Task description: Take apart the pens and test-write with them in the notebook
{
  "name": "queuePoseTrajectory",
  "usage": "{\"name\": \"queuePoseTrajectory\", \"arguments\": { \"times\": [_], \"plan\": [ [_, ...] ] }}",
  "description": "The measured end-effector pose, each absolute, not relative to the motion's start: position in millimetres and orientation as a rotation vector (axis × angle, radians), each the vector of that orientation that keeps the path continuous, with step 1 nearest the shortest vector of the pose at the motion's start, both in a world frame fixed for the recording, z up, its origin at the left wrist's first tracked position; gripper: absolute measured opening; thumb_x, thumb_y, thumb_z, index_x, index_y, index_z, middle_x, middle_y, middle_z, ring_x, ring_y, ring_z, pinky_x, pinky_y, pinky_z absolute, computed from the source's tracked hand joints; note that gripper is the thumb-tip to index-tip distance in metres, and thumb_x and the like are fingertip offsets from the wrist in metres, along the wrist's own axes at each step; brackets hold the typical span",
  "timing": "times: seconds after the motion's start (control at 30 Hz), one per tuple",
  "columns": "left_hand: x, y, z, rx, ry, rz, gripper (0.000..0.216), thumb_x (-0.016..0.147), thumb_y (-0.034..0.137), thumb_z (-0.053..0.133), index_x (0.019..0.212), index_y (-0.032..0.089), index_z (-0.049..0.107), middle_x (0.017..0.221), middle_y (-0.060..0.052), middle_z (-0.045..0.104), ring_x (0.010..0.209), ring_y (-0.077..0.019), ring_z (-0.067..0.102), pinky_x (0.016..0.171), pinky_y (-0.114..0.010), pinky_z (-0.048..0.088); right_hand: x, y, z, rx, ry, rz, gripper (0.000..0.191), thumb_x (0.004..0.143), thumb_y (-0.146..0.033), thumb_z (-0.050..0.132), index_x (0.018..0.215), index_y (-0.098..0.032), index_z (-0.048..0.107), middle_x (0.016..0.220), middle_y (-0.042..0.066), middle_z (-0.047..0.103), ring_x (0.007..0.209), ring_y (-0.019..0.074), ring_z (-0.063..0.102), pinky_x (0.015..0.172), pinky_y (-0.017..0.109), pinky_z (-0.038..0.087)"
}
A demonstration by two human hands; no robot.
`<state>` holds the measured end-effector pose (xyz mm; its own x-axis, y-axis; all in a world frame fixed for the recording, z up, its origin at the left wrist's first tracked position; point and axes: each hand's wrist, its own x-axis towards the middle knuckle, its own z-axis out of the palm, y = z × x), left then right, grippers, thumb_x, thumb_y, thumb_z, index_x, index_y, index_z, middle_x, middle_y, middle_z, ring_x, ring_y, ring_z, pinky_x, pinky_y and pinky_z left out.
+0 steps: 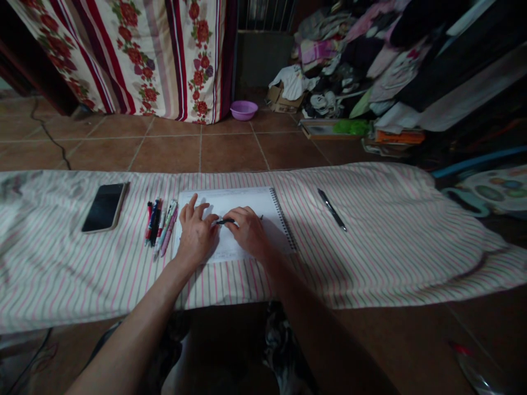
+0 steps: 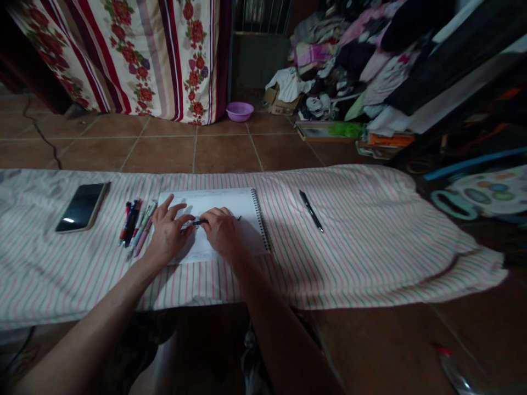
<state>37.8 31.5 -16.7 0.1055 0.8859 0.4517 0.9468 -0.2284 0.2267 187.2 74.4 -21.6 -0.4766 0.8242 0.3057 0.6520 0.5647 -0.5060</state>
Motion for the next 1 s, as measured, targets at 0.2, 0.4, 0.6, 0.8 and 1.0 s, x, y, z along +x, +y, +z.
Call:
{"name": "queuePoseTrajectory", "arguments": {
  "times": [0.2, 0.4, 0.6, 0.8, 1.0],
  "plan": [
    [36.1, 32.3, -16.7, -2.245, -1.856, -0.748, 0.015, 0.076, 0.018, 0.055, 0.083, 0.018, 0.068, 0.114, -0.015, 0.057, 0.129, -0.0359, 0.027, 0.097, -0.056, 0.03, 188.3, 74.5, -22.2, -1.152, -2.296, 0.442, 0.011, 0.079, -0.014, 0.059, 0.087, -0.02, 0.064, 0.087, 0.004, 0.066, 0.086, 0.0173, 0.053, 0.079, 0.031, 0.039],
    [38.8, 31.5, -17.4, -2.249, -1.823, -0.759, 0.017, 0.075, 0.016, 0.054, 0.084, 0.02, 0.067, 0.114, -0.014, 0.057, 0.129, -0.0359, 0.028, 0.094, -0.059, 0.031, 188.2, 74.0, -19.3, -1.136, -2.301, 0.44, 0.01, 0.079, -0.014, 0.059, 0.085, -0.019, 0.064, 0.087, 0.003, 0.066, 0.087, 0.0167, 0.053, 0.079, 0.03, 0.039],
    [40.8, 32.3, -18.6, -2.262, -1.822, -0.788, 0.017, 0.076, 0.015, 0.053, 0.082, 0.019, 0.067, 0.115, -0.013, 0.057, 0.13, -0.0346, 0.027, 0.097, -0.058, 0.029, 190.5, 74.0, -17.2, -1.128, -2.292, 0.437, 0.009, 0.079, -0.015, 0.059, 0.084, -0.02, 0.064, 0.087, 0.002, 0.066, 0.087, 0.0167, 0.052, 0.079, 0.029, 0.039],
    [43.2, 32.9, -19.9, -2.269, -1.792, -0.802, 0.017, 0.079, 0.019, 0.051, 0.083, 0.019, 0.068, 0.113, -0.012, 0.058, 0.13, -0.0339, 0.028, 0.099, -0.056, 0.026, 194.6, 74.4, -16.3, -1.086, -2.27, 0.46, 0.01, 0.079, -0.015, 0.058, 0.085, -0.02, 0.064, 0.088, 0.003, 0.065, 0.088, 0.0176, 0.053, 0.08, 0.031, 0.039],
    [44.3, 34.0, -20.3, -2.243, -1.837, -0.812, 0.017, 0.08, 0.021, 0.05, 0.081, 0.019, 0.067, 0.112, -0.011, 0.059, 0.129, -0.0327, 0.03, 0.1, -0.054, 0.025, 196.1, 74.2, -18.2, -1.117, -2.197, 0.417, 0.025, 0.079, -0.017, 0.058, 0.103, -0.019, 0.061, 0.1, 0.006, 0.064, 0.096, 0.0216, 0.051, 0.085, 0.035, 0.041]
  ]
}}
